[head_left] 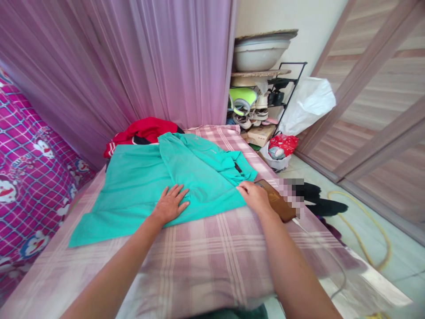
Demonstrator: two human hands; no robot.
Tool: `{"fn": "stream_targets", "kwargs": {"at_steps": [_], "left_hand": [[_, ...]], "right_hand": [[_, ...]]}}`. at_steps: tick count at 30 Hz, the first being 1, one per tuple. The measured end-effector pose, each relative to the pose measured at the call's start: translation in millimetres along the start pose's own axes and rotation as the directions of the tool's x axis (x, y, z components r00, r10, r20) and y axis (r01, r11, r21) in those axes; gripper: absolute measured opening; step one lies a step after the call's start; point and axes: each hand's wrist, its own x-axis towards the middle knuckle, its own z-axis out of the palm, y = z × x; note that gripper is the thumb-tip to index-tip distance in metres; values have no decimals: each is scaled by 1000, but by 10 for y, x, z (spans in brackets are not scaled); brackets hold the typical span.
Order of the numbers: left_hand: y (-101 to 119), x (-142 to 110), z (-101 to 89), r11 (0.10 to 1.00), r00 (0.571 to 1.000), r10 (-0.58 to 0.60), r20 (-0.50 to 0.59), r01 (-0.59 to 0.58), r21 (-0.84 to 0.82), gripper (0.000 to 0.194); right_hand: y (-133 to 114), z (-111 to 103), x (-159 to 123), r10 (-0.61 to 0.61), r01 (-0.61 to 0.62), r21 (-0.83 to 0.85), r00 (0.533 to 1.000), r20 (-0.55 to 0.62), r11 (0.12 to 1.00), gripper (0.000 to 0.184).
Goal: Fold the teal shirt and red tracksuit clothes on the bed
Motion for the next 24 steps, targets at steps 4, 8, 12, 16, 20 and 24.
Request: {"fn": "stream_targets", "kwargs": {"at_steps": [4,8,12,16,20,24], "left_hand": [[6,-15,10,1000,1000,-28,-4,28,-9,53],[32,-72,-11,996,996,-84,-5,84,-33,52],[65,-64,-151,993,993,-116,-8,115,-36,45],[97,165,-453,985,985,-143,93,132,112,52],[198,605,-711,978,985,-117,126,92,188,41],[373,1165,-721,989,986,-53,156,30,146,39]], "right_hand": [[11,148,50,39,-38,7,999,-29,999,20],[69,200,24,20,-19,92,1000,-6,996,17],[78,188,-18,22,-20,188,1000,-5,982,27],[43,145,-44,71,-62,183,997,-42,981,31],[67,63,-69,96,-97,174,995,17,980,35],[157,20,-90,88,-106,207,992,91,973,40]]}}
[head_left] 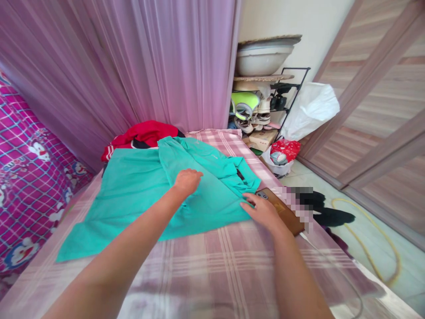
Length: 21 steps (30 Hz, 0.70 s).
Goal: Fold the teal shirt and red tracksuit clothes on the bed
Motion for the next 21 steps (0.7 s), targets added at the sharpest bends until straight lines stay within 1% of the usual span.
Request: {"fn": "stream_targets", "kwargs": {"at_steps": [3,5,7,9,11,13,16,18,19,20,21], "left_hand": [[113,396,52,1000,997,22,74,-21,-14,47],[132,593,115,999,990,41,137,-38,-22,48],[100,714,168,998,982,57,181,-53,-24,42],[20,770,194,999,981,49,189,-46,-18,35],[-89,786,193,1000,986,2,169,-1,-5,33],[-196,787,180,997,987,-71,143,71,9,36],[-261,755,164,987,979,-161,128,161,9,38],[-201,665,164,983,976,-183,120,185,-4,45],[-141,584,170,983,979,-179,96,182,-20,49],[-65,476,184,986,985,-160,61,163,-44,53],[21,340,209,989,993,-120,3,120,-82,53]], "right_hand": [[34,-10,-11,-14,13,51,1000,20,999,44],[23,-16,-22,-15,13,55,999,29,998,45],[-5,-29,-32,-6,5,39,999,34,999,45],[-33,-46,-38,8,-9,14,999,37,1000,44],[-57,-60,-37,27,-26,-28,999,40,999,45],[-79,-63,-30,65,-62,-89,997,41,994,46],[-113,-43,-13,123,-119,-165,992,12,979,45],[-122,-20,-4,127,-124,-184,992,2,975,45],[-119,-8,-2,120,-117,-189,993,1,975,45],[-111,2,-1,112,-110,-194,994,1,975,46],[-101,11,-1,104,-103,-199,995,-3,975,47]]}}
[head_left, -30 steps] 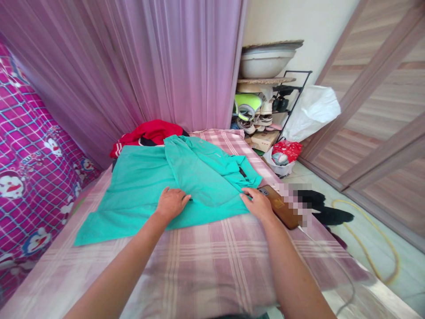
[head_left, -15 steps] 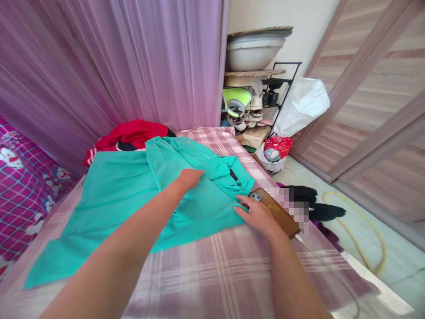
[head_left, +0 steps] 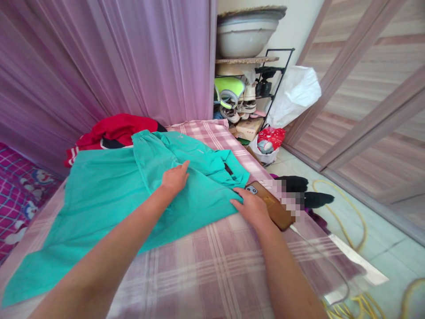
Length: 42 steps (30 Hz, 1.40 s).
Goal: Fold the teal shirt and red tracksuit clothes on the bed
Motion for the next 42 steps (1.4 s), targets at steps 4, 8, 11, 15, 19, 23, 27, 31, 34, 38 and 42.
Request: {"fn": "stream_targets", "kwargs": {"at_steps": [4,8,11,15,19,23,27,31,34,38,42], "left_hand": [[232,-728,274,914,916,361,-175,-385,-128,43],[327,-1217,652,857,854,480,-200,-505,-104,54],[342,-1271,784,853,861,484,-160,-504,-132,60],[343,-1246,750,841,859,493,-140,-512,-178,62],[178,-1417,746,847,849,479,-225,-514,-137,60],[-271,-1710,861,892,859,414,-301,-449,-57,60],[-641,-1940,934,933,899,327,-292,-357,-52,60],[-679,-2019,905,943,932,282,-226,-313,-115,60],[-685,-2029,874,944,939,259,-225,-295,-147,62],[-888,-2104,839,969,971,143,-194,-177,-173,59],[-1251,-2261,803,984,994,-43,-104,24,-175,53]], "right_hand": [[-9,17,1,-97,98,-1,981,-168,995,43],[-181,89,-8,-373,378,-45,876,-307,925,44],[-319,251,-12,-467,448,-148,875,-131,881,47],[-358,449,13,-363,351,-255,932,-1,901,52],[-303,487,34,-368,344,-279,929,-38,896,51],[-305,443,-17,-405,361,-280,906,-121,890,49],[-507,399,-153,-512,454,-280,837,-191,846,49],[-719,471,-295,-561,525,-290,827,-51,800,49],[-703,596,-340,-488,475,-317,872,41,821,50],[-534,719,-326,-469,452,-338,882,33,825,51],[-445,753,-310,-484,464,-338,875,27,819,52]]}}
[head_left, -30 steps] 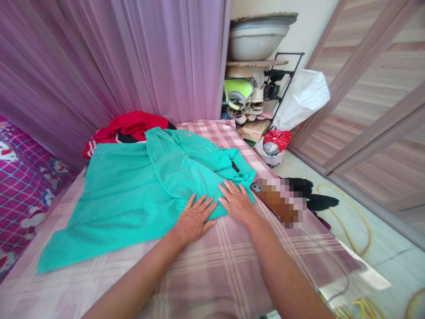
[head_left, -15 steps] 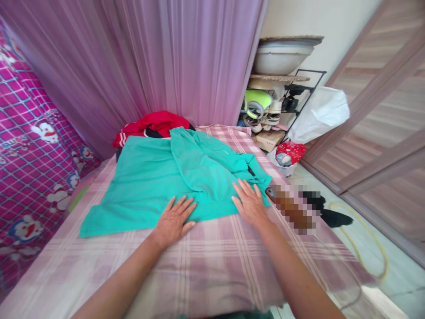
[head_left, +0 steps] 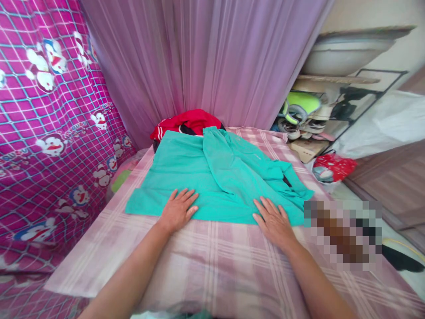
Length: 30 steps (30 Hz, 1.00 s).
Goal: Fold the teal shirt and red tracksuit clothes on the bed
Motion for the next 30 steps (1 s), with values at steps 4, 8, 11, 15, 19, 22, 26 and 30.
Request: {"fn": "stream_targets", "kwargs": {"at_steps": [4,8,11,15,19,22,26,30], "left_hand": [[-434,-168,-57,961,963,-268,9,267,67,53],[-806,-274,-24,924,929,-371,0,369,105,58],[-918,-282,18,930,936,-350,-20,350,114,59],[-897,-264,33,933,940,-339,-31,340,120,61],[-840,-267,6,926,936,-348,-47,351,137,60],[-815,-267,-14,919,929,-366,-50,369,140,58],[-819,-251,-22,917,924,-382,-22,382,114,59],[-845,-228,-27,918,920,-391,-7,391,73,57]], "right_hand": [[-28,-10,-6,16,-16,-22,1000,-22,1000,52],[-27,-4,-4,15,-15,-21,1000,-23,1000,52],[-11,-13,3,14,-14,-5,1000,0,1000,52],[-83,-132,27,42,-42,16,999,4,999,51],[-280,-306,100,49,-42,56,991,-124,998,51],[-429,-346,163,11,-3,62,992,-128,998,53],[-537,-286,189,7,-9,44,999,50,999,53],[-551,-259,177,22,-26,48,995,95,999,52]]}}
